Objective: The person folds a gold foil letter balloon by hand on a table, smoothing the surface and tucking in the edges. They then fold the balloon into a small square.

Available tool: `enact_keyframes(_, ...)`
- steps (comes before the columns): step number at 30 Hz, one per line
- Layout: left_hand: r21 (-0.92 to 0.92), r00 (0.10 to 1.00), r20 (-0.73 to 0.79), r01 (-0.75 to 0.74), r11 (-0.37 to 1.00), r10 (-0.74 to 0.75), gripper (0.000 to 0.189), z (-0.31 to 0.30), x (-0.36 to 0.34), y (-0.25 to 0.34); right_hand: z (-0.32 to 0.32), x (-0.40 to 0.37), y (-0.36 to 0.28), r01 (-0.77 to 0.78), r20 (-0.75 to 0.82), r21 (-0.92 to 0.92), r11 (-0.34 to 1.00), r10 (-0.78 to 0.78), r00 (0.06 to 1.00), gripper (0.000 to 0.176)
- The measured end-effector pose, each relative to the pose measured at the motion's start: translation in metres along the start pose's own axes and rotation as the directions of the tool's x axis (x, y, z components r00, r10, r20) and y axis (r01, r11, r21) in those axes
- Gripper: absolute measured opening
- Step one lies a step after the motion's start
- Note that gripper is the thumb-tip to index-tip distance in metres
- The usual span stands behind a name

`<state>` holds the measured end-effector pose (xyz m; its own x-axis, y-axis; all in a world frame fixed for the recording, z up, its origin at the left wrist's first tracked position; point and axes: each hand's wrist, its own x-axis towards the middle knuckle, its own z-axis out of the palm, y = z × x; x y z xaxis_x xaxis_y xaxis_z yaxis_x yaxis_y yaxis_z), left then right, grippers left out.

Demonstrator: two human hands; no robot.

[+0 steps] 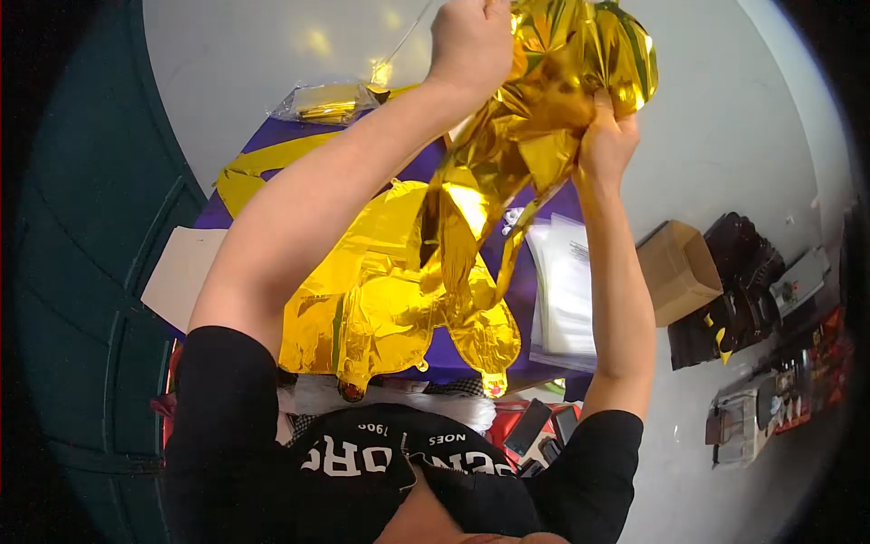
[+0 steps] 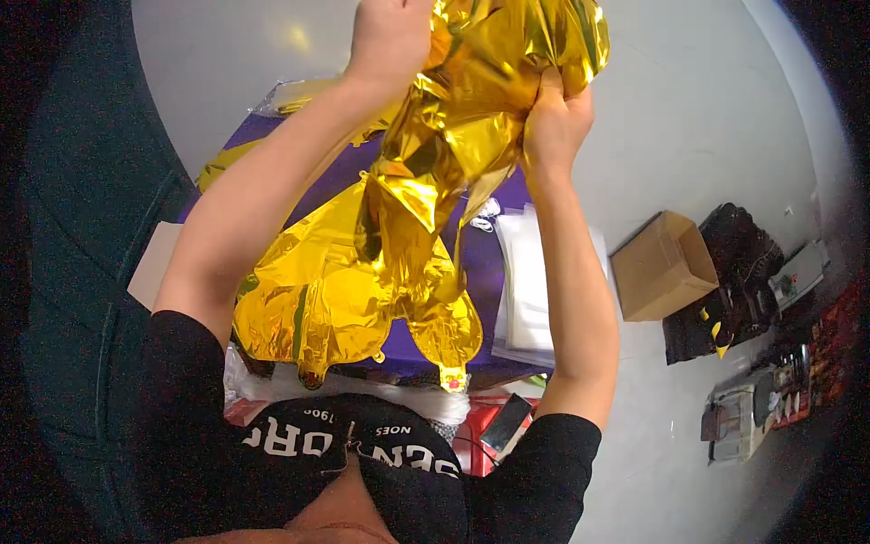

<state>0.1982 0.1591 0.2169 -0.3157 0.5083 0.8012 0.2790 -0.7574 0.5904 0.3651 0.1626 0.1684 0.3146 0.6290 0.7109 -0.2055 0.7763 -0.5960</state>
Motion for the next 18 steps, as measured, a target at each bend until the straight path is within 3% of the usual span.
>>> enact_keyframes(2, -0.012, 0.988, -0.005, 0.157, 0.988, -0.157, 0.042, -0.012, 0.005, 0.018, -0.008, 0.005, -0.001, -0.03, 0.007, 0.059, 0.998, 0.029, 1.0, 0.022)
enact_keyframes(7, 0.0, 0.988, -0.151, 0.034, 0.999, -0.034, 0.037, -0.018, 0.027, 0.007, -0.016, 0.01, -0.022, -0.045, 0.016, 0.303, 0.952, 0.042, 0.999, 0.027)
enact_keyframes(9, 0.064, 0.977, -0.199, -0.058, 0.996, 0.07, 0.037, -0.017, 0.03, 0.008, -0.016, 0.006, -0.029, -0.046, 0.17, 0.35, 0.935, -0.015, 0.985, 0.025)
enact_keyframes(11, 0.095, 0.984, -0.169, -0.043, 0.995, 0.059, 0.035, -0.014, 0.028, 0.014, -0.011, 0.0, -0.037, -0.094, 0.3, 0.364, 0.927, -0.021, 0.954, 0.022)
enact_keyframes(12, 0.091, 0.988, -0.137, -0.058, 0.994, 0.071, 0.034, -0.011, 0.024, 0.016, -0.01, -0.001, -0.039, -0.111, 0.475, 0.307, 0.945, -0.051, 0.878, 0.026)
enact_keyframes(13, 0.066, 0.992, -0.087, -0.085, 0.994, 0.091, 0.033, -0.01, 0.019, 0.019, -0.005, -0.005, -0.04, -0.056, 0.492, 0.201, 0.978, -0.052, 0.869, 0.023)
enact_keyframes(15, -0.032, 0.985, 0.043, -0.165, 0.986, 0.166, 0.032, -0.008, 0.005, 0.024, 0.004, -0.014, -0.049, -0.109, 0.589, 0.098, 0.989, 0.03, 0.808, 0.021)
enact_keyframes(18, -0.181, 0.948, 0.196, -0.218, 0.959, 0.253, 0.031, -0.008, -0.009, 0.023, 0.0, -0.007, -0.054, -0.185, 0.562, -0.059, 0.981, 0.186, 0.806, 0.016)
